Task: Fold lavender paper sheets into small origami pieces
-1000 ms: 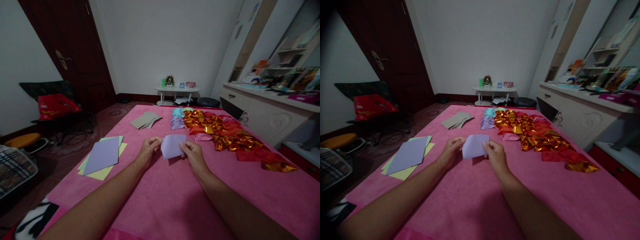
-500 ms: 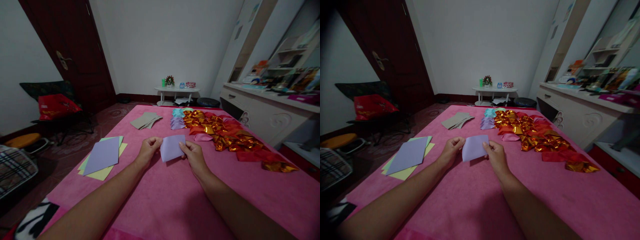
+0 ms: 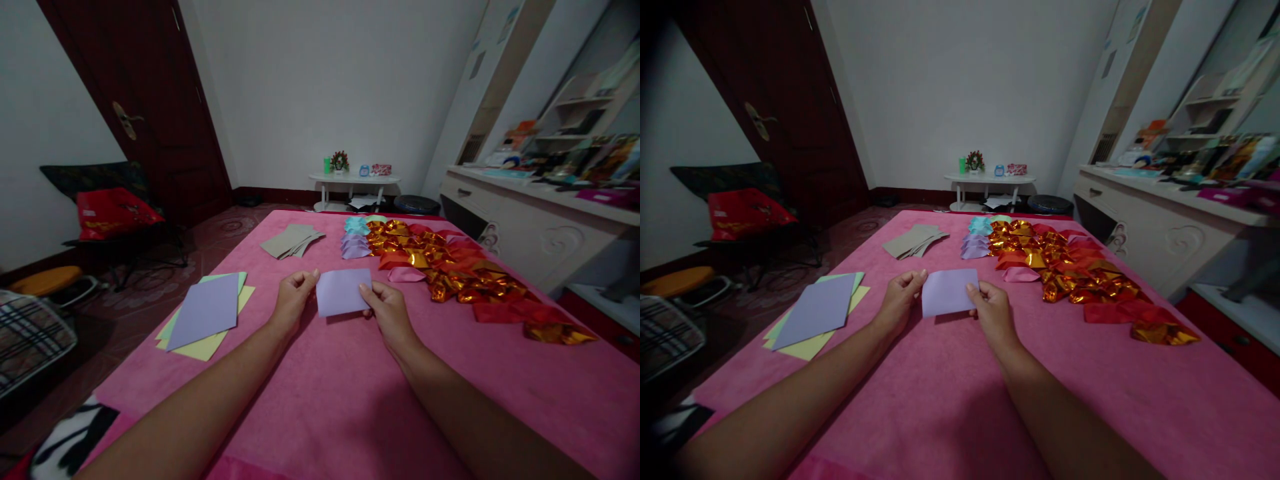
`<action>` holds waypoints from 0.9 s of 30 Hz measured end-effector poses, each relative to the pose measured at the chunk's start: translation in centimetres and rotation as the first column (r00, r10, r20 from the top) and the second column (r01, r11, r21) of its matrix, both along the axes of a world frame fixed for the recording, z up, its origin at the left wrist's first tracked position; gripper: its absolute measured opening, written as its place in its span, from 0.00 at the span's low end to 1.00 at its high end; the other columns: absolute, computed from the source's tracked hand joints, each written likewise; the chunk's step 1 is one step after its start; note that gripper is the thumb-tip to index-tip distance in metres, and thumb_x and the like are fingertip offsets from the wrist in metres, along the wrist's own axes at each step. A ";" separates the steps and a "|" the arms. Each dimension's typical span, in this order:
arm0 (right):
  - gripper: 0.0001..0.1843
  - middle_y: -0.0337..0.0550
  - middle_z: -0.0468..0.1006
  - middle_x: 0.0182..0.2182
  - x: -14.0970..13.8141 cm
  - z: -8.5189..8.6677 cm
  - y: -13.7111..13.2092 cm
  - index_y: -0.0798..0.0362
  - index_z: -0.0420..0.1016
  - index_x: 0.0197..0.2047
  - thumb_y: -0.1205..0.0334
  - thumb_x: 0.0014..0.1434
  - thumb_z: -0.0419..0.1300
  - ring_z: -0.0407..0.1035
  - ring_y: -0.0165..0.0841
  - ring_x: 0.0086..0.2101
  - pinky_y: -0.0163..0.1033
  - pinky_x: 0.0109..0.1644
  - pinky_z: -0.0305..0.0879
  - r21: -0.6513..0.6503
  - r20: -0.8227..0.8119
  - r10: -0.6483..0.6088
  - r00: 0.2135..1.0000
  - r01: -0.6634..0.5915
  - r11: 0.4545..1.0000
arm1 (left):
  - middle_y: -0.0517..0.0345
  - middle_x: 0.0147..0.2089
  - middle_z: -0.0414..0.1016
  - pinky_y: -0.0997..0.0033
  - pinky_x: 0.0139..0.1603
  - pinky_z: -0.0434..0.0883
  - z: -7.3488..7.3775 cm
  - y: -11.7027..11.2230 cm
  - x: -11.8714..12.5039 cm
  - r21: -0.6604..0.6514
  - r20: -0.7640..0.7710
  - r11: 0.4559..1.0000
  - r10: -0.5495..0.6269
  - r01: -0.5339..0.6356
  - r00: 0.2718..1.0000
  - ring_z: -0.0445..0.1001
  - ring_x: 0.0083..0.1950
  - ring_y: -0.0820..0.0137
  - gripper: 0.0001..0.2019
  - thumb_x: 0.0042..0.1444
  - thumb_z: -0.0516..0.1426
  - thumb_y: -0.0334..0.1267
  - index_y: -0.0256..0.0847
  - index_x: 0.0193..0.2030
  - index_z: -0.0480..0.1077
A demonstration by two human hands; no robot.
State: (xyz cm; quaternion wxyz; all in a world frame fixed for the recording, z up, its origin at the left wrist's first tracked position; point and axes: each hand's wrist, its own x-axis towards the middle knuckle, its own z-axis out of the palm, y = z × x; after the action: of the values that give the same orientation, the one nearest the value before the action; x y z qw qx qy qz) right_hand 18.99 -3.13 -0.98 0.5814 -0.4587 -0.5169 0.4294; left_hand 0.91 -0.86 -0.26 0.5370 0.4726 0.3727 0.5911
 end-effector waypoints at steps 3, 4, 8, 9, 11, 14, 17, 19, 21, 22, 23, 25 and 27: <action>0.17 0.34 0.65 0.18 0.2 -0.3 0.1 0.55 0.70 0.25 0.50 0.54 0.60 0.58 0.25 0.18 0.30 0.20 0.54 0.008 0.055 -0.082 0.995 0.081 0.997 | 0.65 0.19 0.61 0.79 0.22 0.53 0.1 -0.1 0.1 0.027 -0.041 0.999 0.031 -0.030 0.999 0.56 0.20 0.81 0.21 0.52 0.60 0.49 0.35 0.21 0.62; 0.17 0.34 0.65 0.19 0.3 -0.4 0.1 0.55 0.70 0.25 0.50 0.54 0.60 0.58 0.25 0.18 0.30 0.19 0.53 0.011 0.069 -0.116 0.991 0.116 0.993 | 0.64 0.19 0.62 0.79 0.22 0.54 0.2 -0.1 0.1 0.039 -0.056 0.999 0.024 -0.022 0.998 0.58 0.20 0.81 0.20 0.53 0.60 0.49 0.35 0.22 0.63; 0.17 0.33 0.64 0.18 0.5 -0.3 0.2 0.55 0.69 0.25 0.50 0.54 0.60 0.56 0.25 0.18 0.30 0.19 0.52 0.020 0.050 -0.163 0.985 0.163 0.987 | 0.63 0.24 0.66 0.80 0.22 0.57 0.3 -0.2 0.3 0.059 -0.054 0.998 -0.008 0.011 0.998 0.62 0.22 0.80 0.19 0.53 0.59 0.52 0.36 0.39 0.70; 0.16 0.33 0.63 0.18 0.5 -0.2 0.2 0.55 0.69 0.25 0.50 0.54 0.60 0.56 0.25 0.18 0.30 0.19 0.52 0.025 0.042 -0.159 0.986 0.158 0.987 | 0.63 0.25 0.67 0.80 0.22 0.58 0.4 -0.2 0.4 0.059 -0.046 0.998 -0.004 0.007 0.999 0.63 0.22 0.80 0.22 0.51 0.61 0.52 0.37 0.45 0.69; 0.16 0.32 0.62 0.18 0.5 0.0 0.2 0.55 0.69 0.25 0.50 0.54 0.60 0.55 0.25 0.19 0.30 0.19 0.52 0.035 0.031 -0.153 0.988 0.152 0.988 | 0.62 0.28 0.69 0.80 0.21 0.58 0.5 -0.2 0.4 0.053 -0.045 0.999 -0.012 0.014 0.999 0.63 0.22 0.79 0.28 0.45 0.64 0.51 0.38 0.51 0.67; 0.16 0.32 0.61 0.18 0.3 0.3 0.0 0.55 0.68 0.25 0.51 0.55 0.60 0.55 0.24 0.19 0.30 0.19 0.51 0.050 0.015 -0.152 0.988 0.151 0.987 | 0.58 0.29 0.72 0.79 0.22 0.58 0.6 -0.3 0.4 0.025 -0.142 0.993 -0.114 0.118 0.983 0.64 0.23 0.78 0.25 0.43 0.65 0.51 0.33 0.42 0.72; 0.16 0.32 0.61 0.18 0.3 0.4 -0.1 0.54 0.67 0.24 0.52 0.55 0.60 0.55 0.24 0.19 0.30 0.19 0.50 0.070 0.009 -0.169 0.986 0.168 0.983 | 0.57 0.24 0.71 0.78 0.24 0.58 0.5 -0.4 0.3 -0.008 -0.271 0.971 -0.231 0.238 0.935 0.63 0.23 0.78 0.19 0.45 0.64 0.50 0.31 0.29 0.75; 0.17 0.32 0.60 0.17 0.4 0.4 -0.2 0.54 0.66 0.23 0.52 0.55 0.60 0.55 0.24 0.19 0.30 0.19 0.50 0.087 0.012 -0.184 0.983 0.182 0.979 | 0.58 0.23 0.71 0.77 0.25 0.58 0.4 -0.6 0.2 -0.013 -0.314 0.957 -0.280 0.291 0.907 0.63 0.23 0.78 0.18 0.46 0.64 0.49 0.31 0.26 0.75; 0.17 0.32 0.60 0.17 0.4 0.5 -0.2 0.54 0.66 0.24 0.51 0.56 0.60 0.55 0.24 0.18 0.30 0.19 0.49 0.099 -0.010 -0.182 0.983 0.182 0.978 | 0.57 0.22 0.71 0.77 0.25 0.58 0.4 -0.7 0.3 -0.011 -0.329 0.950 -0.300 0.313 0.896 0.63 0.23 0.77 0.17 0.47 0.64 0.48 0.31 0.25 0.75; 0.16 0.32 0.61 0.17 0.4 0.5 -0.2 0.54 0.67 0.26 0.50 0.56 0.60 0.54 0.24 0.18 0.30 0.19 0.48 0.103 -0.035 -0.164 0.986 0.167 0.981 | 0.56 0.22 0.71 0.77 0.25 0.58 0.4 -0.8 0.4 -0.002 -0.328 0.953 -0.286 0.302 0.900 0.64 0.23 0.77 0.17 0.47 0.63 0.48 0.31 0.25 0.74; 0.15 0.31 0.62 0.17 0.3 0.6 -0.3 0.54 0.68 0.28 0.50 0.56 0.60 0.54 0.24 0.18 0.30 0.20 0.48 0.105 -0.067 -0.132 0.989 0.139 0.985 | 0.56 0.22 0.71 0.77 0.25 0.58 0.4 -0.8 0.5 0.017 -0.320 0.962 -0.253 0.273 0.913 0.64 0.23 0.77 0.18 0.47 0.63 0.48 0.31 0.25 0.74; 0.15 0.31 0.63 0.18 -0.1 0.7 -0.5 0.53 0.68 0.32 0.49 0.56 0.61 0.54 0.24 0.18 0.30 0.20 0.47 0.091 -0.118 -0.031 0.992 0.042 0.995 | 0.57 0.22 0.71 0.77 0.25 0.58 0.5 -1.0 0.8 0.071 -0.293 0.981 -0.154 0.182 0.944 0.63 0.23 0.77 0.18 0.49 0.62 0.48 0.31 0.24 0.73; 0.17 0.32 0.63 0.17 -0.7 0.9 -0.7 0.54 0.67 0.30 0.47 0.53 0.62 0.53 0.24 0.17 0.31 0.20 0.47 0.045 -0.089 0.104 0.991 -0.100 0.994 | 0.58 0.21 0.70 0.77 0.24 0.58 0.6 -1.2 1.2 0.118 -0.268 0.986 -0.085 0.120 0.960 0.63 0.22 0.77 0.18 0.49 0.62 0.49 0.32 0.24 0.73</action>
State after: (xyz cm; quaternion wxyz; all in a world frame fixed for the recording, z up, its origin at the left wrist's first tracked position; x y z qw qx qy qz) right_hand 18.28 -3.84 -0.10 0.5909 -0.3996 -0.5212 0.4686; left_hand 2.10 -2.05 0.38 0.4801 0.6002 0.3751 0.5182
